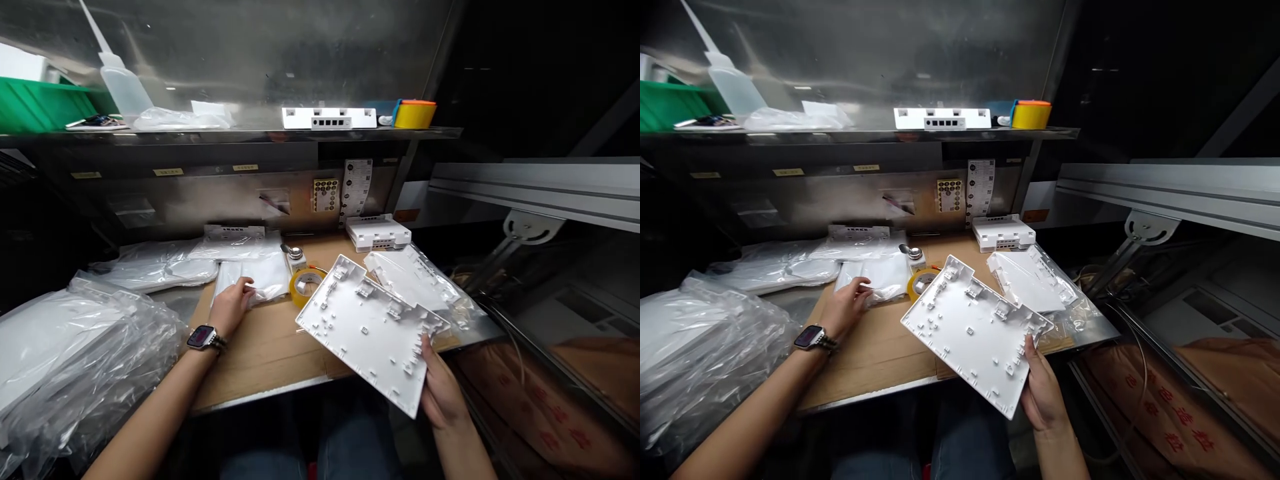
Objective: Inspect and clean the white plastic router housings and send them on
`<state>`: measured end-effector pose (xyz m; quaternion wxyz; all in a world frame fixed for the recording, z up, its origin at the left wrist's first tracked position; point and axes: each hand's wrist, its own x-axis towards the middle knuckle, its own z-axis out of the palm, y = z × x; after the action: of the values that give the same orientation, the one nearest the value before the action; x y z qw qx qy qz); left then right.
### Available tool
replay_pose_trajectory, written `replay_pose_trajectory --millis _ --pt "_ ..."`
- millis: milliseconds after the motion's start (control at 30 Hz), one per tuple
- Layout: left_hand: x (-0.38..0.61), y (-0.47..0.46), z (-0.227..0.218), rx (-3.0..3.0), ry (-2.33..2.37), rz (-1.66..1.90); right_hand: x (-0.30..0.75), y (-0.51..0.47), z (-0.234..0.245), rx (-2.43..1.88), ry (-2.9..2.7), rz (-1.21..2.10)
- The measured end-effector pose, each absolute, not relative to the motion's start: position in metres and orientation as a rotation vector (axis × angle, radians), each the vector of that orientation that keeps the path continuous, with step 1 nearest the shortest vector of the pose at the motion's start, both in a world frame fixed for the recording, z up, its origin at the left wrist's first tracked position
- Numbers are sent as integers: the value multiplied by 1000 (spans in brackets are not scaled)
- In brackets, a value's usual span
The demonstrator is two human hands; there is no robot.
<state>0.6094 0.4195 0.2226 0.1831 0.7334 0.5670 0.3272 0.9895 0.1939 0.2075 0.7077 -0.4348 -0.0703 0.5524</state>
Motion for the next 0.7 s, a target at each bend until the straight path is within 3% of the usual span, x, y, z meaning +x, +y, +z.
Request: replay_pose_trajectory --millis 500,700 --pt "589 448 242 1828 1589 965 991 194 200 -985 -136 1208" --pt "624 406 262 1737 1292 844 964 213 198 -978 -370 1475"
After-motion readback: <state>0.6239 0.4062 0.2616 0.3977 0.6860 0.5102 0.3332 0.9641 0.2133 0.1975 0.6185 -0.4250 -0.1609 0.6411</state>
